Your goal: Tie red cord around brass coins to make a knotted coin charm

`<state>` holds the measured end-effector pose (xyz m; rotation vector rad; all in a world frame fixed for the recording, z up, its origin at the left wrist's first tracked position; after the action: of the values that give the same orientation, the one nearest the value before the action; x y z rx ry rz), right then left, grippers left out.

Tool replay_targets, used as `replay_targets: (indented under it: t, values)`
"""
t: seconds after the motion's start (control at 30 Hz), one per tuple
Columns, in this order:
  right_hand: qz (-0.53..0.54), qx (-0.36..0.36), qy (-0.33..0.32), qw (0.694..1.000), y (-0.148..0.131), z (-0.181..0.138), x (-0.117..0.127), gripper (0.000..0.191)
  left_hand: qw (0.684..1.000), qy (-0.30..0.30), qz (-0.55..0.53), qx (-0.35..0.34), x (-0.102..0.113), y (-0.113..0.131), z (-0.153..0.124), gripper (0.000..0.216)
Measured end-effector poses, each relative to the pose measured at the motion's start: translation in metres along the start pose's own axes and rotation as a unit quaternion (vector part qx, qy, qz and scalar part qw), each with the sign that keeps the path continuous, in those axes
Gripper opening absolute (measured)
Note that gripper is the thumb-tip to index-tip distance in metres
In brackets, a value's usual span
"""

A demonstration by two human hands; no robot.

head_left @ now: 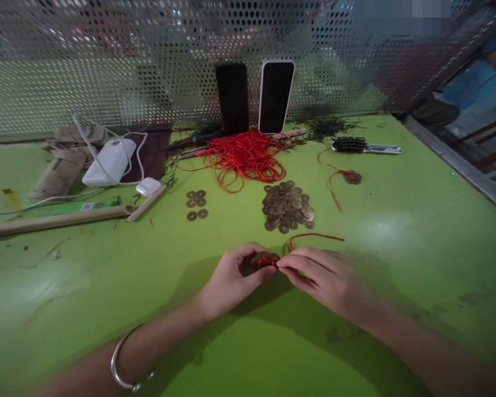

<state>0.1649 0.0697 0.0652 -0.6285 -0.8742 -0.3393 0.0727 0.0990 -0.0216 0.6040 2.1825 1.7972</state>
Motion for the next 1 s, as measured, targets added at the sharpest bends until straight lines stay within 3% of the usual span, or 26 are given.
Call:
replay_targets:
  t: [1.0]
  values:
    - [0.015, -0.013, -0.029, 0.999, -0.002, -0.002, -0.013, 0.009, 1.0, 0.017, 0.023, 0.01, 0.0, -0.002, -0.007, 0.014]
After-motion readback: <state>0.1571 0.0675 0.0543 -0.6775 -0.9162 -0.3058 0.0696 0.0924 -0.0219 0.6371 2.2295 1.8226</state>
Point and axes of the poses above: each hand's wrist, its own z-axis towards the middle knuckle, its own x-axis out of the back of the hand, y = z × x, the point moved 10 cm from there along z, towards the middle knuckle, and after that the axes turned 8 degrees about z, right-handed, at the moved point
